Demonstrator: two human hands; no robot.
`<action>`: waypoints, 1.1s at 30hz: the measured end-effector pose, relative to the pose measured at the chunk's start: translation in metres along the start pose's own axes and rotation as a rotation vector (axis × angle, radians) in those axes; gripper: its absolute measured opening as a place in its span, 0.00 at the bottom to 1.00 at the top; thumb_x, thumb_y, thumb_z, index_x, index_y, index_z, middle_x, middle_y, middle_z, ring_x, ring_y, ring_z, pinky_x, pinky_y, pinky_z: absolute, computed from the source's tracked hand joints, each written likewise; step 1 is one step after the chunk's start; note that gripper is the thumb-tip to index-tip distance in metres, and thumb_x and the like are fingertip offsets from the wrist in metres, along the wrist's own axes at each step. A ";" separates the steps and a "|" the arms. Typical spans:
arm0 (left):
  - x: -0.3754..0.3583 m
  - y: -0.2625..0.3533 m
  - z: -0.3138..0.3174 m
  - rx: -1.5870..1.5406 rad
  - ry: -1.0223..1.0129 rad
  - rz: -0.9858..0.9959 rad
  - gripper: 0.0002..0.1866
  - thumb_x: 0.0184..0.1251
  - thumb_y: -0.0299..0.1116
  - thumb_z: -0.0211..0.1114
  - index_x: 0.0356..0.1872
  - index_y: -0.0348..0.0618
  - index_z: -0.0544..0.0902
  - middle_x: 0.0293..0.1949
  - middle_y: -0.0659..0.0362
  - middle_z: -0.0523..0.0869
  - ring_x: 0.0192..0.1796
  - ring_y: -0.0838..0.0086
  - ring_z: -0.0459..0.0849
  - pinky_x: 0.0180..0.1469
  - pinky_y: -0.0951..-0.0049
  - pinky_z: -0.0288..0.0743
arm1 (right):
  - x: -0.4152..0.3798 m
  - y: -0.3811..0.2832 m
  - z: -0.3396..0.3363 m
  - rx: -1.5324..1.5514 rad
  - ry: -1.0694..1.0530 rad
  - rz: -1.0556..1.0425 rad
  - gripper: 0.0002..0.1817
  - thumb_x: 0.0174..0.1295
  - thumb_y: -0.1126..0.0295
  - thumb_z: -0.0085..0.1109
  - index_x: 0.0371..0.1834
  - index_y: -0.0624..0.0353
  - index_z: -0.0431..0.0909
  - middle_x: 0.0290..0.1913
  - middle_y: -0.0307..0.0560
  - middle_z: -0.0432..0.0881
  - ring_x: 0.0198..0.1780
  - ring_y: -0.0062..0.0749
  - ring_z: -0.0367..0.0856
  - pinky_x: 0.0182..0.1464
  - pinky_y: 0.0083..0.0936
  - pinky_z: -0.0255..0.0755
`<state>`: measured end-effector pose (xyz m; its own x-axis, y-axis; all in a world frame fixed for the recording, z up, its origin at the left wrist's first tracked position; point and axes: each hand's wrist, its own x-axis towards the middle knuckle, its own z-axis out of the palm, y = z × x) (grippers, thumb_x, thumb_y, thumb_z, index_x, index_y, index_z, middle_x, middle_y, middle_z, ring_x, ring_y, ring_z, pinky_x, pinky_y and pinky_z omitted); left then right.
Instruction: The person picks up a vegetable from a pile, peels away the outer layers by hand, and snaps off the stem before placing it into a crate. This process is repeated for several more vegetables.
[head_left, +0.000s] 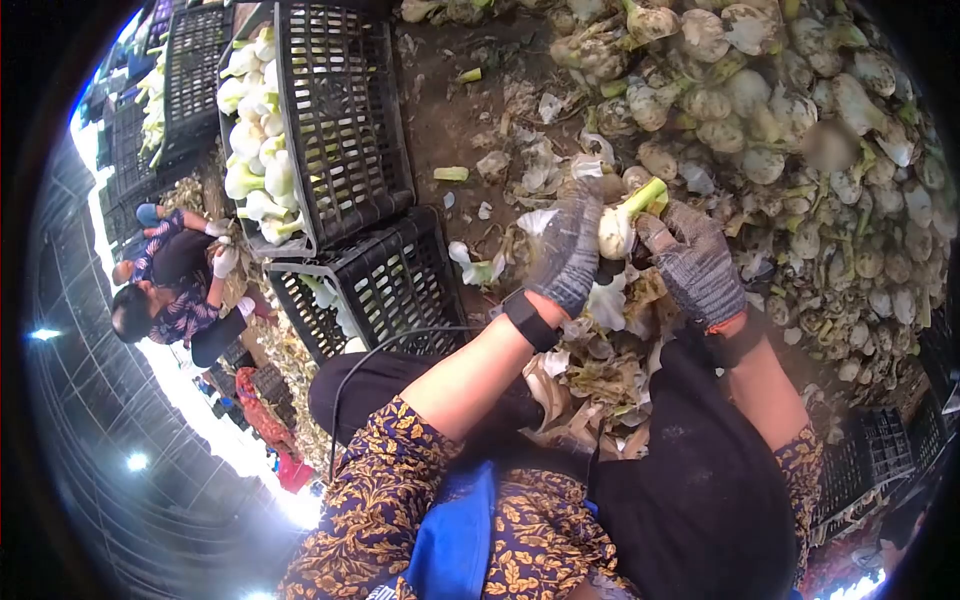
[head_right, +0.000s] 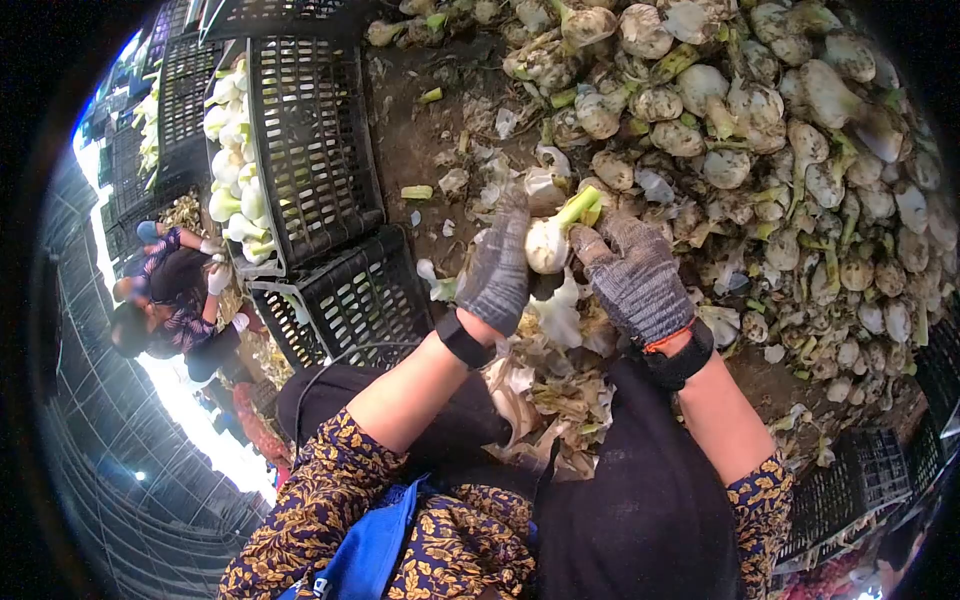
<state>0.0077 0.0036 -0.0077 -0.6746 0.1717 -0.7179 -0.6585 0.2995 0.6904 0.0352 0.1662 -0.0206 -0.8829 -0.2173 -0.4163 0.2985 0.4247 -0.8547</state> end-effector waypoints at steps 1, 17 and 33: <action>0.001 0.004 -0.002 -0.328 -0.095 -0.317 0.24 0.69 0.52 0.40 0.54 0.46 0.72 0.42 0.56 0.79 0.41 0.73 0.79 0.38 0.76 0.75 | 0.002 0.006 0.006 0.123 0.051 0.049 0.14 0.62 0.71 0.47 0.48 0.64 0.74 0.45 0.48 0.79 0.47 0.34 0.75 0.52 0.26 0.66; -0.003 0.005 -0.001 -0.204 -0.146 -0.096 0.22 0.63 0.43 0.59 0.55 0.47 0.71 0.46 0.64 0.77 0.40 0.79 0.79 0.35 0.77 0.76 | 0.002 0.019 0.017 0.715 0.248 0.194 0.16 0.59 0.64 0.52 0.43 0.66 0.75 0.39 0.54 0.79 0.41 0.43 0.77 0.45 0.31 0.69; 0.010 -0.015 -0.005 -0.506 -0.157 -0.190 0.15 0.63 0.36 0.58 0.49 0.44 0.74 0.39 0.61 0.80 0.41 0.73 0.80 0.39 0.76 0.79 | -0.004 0.028 0.019 0.106 0.188 -0.054 0.13 0.58 0.74 0.44 0.44 0.62 0.74 0.37 0.51 0.77 0.43 0.38 0.74 0.46 0.31 0.68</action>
<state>0.0097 -0.0036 -0.0250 -0.4965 0.3085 -0.8114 -0.8675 -0.1424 0.4766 0.0537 0.1619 -0.0489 -0.9478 -0.0658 -0.3121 0.2762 0.3201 -0.9062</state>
